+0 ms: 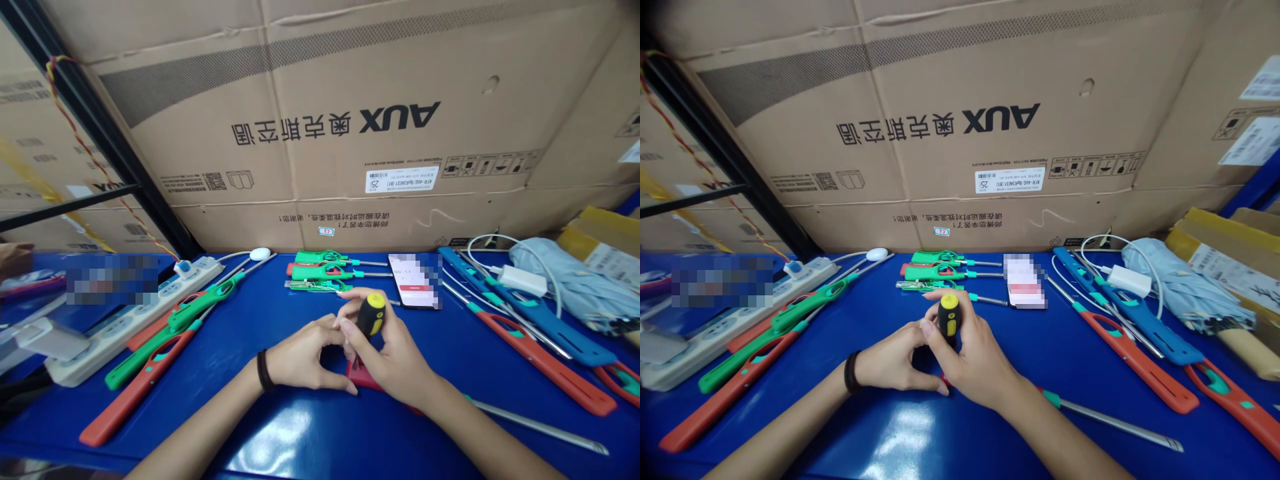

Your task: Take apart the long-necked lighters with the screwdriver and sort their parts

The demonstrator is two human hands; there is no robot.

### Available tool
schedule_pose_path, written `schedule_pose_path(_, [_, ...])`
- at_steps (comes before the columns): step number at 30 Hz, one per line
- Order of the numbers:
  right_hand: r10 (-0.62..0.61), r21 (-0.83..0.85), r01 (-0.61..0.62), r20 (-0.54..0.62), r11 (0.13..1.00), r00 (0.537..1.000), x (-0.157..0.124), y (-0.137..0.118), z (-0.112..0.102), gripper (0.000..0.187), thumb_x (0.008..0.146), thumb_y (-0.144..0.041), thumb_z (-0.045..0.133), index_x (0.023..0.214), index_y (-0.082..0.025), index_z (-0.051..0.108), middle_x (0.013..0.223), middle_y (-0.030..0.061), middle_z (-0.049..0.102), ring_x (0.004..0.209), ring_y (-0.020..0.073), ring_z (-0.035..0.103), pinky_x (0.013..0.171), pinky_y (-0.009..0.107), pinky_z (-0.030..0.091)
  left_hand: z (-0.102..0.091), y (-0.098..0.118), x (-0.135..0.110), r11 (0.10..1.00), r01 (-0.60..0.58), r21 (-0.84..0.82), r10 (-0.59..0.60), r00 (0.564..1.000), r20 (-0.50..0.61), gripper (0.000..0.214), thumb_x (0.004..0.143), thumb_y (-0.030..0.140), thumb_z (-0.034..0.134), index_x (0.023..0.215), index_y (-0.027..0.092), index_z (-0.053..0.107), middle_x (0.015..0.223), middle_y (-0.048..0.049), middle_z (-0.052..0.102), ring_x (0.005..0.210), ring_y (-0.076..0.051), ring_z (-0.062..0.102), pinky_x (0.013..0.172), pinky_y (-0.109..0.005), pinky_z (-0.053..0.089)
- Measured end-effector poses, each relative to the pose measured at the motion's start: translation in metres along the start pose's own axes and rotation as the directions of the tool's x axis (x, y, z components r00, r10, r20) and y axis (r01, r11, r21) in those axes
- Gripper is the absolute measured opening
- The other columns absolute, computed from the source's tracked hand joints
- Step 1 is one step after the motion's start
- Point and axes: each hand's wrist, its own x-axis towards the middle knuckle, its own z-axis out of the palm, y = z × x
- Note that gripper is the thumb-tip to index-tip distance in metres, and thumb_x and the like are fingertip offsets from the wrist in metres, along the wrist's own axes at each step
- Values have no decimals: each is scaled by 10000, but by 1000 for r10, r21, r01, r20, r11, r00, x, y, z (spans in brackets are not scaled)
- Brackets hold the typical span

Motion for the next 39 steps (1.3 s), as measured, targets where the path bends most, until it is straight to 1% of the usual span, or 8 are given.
schedule_pose_path(5, [-14, 9, 14, 9, 1000, 1000, -1, 0, -1, 275, 930, -298, 474, 1188, -268, 383, 908, 7, 582, 745, 145, 616, 690, 314, 510, 1, 0, 0, 1000, 21, 23, -21, 1000, -4, 287, 692, 366, 763, 864, 157, 668, 882, -37, 623, 1014, -228, 523, 915, -331, 423])
schedule_pose_path(12, [-82, 21, 83, -42, 996, 996, 0, -1, -3, 249, 929, -269, 476, 1165, -273, 395, 907, 2, 604, 737, 129, 607, 746, 304, 499, 1, -2, -1, 998, 48, 27, -48, 999, -7, 233, 756, 351, 719, 898, 168, 688, 965, -48, 634, 947, -198, 543, 865, -318, 427])
schedule_pose_path(16, [-118, -112, 106, -109, 988, 987, 3, -4, -6, 224, 910, -240, 491, 1126, -267, 438, 944, 20, 618, 813, 151, 619, 744, 292, 493, -1, 0, 0, 999, 32, 40, -33, 999, 26, 151, 829, 311, 654, 875, 172, 692, 904, -28, 668, 901, -170, 562, 860, -294, 410])
schedule_pose_path(20, [17, -328, 3, 58, 945, 998, 10, -10, -29, 191, 864, -257, 541, 1054, -261, 546, 899, 11, 664, 805, 181, 634, 717, 302, 479, -3, 4, 1, 997, 2, 74, -3, 1000, 17, 130, 851, 280, 632, 833, 162, 685, 915, -37, 662, 901, -160, 559, 869, -277, 400])
schedule_pose_path(22, [177, -406, -73, 224, 911, 958, 12, -10, -46, 167, 814, -349, 608, 945, -246, 628, 848, 6, 682, 784, 191, 638, 711, 298, 471, -2, 5, 1, 996, -13, 93, 12, 1000, 11, 123, 863, 264, 617, 842, 157, 674, 904, -40, 652, 893, -157, 553, 850, -268, 405])
schedule_pose_path(24, [347, -491, -143, 355, 859, 868, 11, -7, -59, 305, 691, -476, 704, 864, -226, 675, 830, 20, 692, 767, 211, 637, 673, 289, 461, -1, 5, 1, 993, -30, 112, 29, 1000, 13, 127, 879, 262, 594, 856, 156, 661, 889, -41, 645, 878, -157, 547, 828, -264, 409])
schedule_pose_path(28, [559, -692, -193, 352, 695, 750, 6, 1, -63, 510, 455, -548, 802, 824, -222, 668, 812, 30, 671, 724, 241, 614, 564, 274, 404, 1, 8, 1, 990, -68, 124, 67, 998, 17, 143, 905, 267, 555, 873, 158, 643, 900, -43, 639, 867, -156, 538, 840, -276, 404])
schedule_pose_path(39, [631, -738, -220, 336, 638, 699, 6, 3, -55, 474, 455, -526, 793, 727, -219, 556, 730, -1, 582, 628, 193, 544, 479, 239, 308, -15, -4, -2, 958, 65, 278, -55, 997, -46, 122, 895, 274, 562, 857, 174, 621, 880, -28, 618, 867, -168, 524, 807, -283, 412])
